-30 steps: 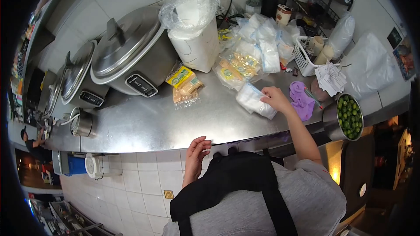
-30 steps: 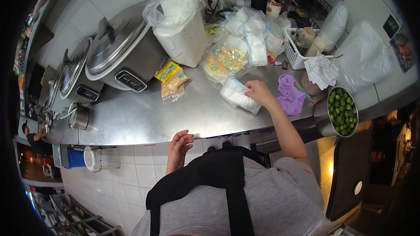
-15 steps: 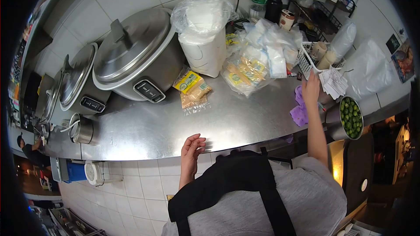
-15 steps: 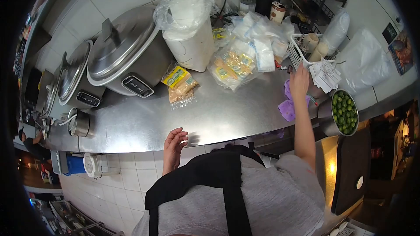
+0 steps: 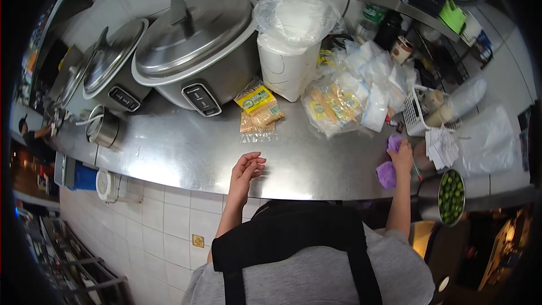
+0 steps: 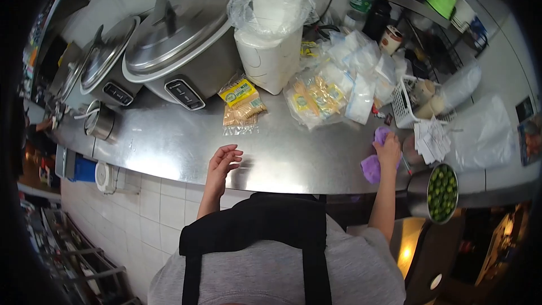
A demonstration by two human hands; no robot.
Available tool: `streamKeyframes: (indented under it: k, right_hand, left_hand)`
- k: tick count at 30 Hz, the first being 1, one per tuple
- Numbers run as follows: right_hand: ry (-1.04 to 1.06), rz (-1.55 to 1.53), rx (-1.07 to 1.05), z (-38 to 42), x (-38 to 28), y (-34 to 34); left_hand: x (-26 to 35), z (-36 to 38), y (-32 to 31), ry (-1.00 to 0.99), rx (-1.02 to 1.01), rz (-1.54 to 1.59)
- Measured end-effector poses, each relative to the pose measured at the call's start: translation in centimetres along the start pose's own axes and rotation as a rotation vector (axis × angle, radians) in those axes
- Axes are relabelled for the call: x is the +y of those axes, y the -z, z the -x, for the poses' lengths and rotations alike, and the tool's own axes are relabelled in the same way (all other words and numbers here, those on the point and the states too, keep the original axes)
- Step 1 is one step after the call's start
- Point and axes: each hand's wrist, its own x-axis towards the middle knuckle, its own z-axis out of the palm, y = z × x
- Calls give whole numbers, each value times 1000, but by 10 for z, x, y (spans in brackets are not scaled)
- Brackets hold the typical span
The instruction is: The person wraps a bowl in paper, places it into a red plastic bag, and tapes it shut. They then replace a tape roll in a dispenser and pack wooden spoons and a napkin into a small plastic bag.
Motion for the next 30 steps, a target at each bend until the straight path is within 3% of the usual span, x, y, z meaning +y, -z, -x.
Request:
streamKeyframes:
  k: [2,4,6,8,10,12,14,15,16,18,21,30]
  right_hand:
    - [24,71,38,7,-43,20]
    - [419,-365,459,0,-63,16]
    - [490,-431,368,1,-95,16]
    - [558,-618,189,11,-127,8]
    - [764,-591,49,26,-150,-14]
    - [983,-666,-87,56,-171,-37]
    - [1167,-802,-351,99,-189,-44]
    - [1334,-843,-398,119,-193,-60]
    - [1442,-873,-749,124,-203,-41]
    - [1502,-872,-612,125,-215,-39]
    - [1318,-853,-518,101,-226,-39]
    - [1266,-942,-180,49,-262,4]
  left_hand:
    - [-6,-8,-10,-34,-9,-51]
    - [-26,-17,-17,-48,-81,-138]
    - [-63,-28,-17,79,-58,-242]
    - [-75,-30,-25,-301,162,-523]
    - [-77,-33,-23,-305,97,-738]
    - [-74,-36,-24,-274,131,-692]
    - [-80,-32,-23,-254,151,-545]
    - [-80,-32,-27,-331,193,-491]
    - [-79,-31,-26,-335,189,-483]
    - [-71,-28,-30,-318,220,-571]
    - [-69,-24,-32,-320,240,-583]
    - [-69,-25,-31,-315,205,-661]
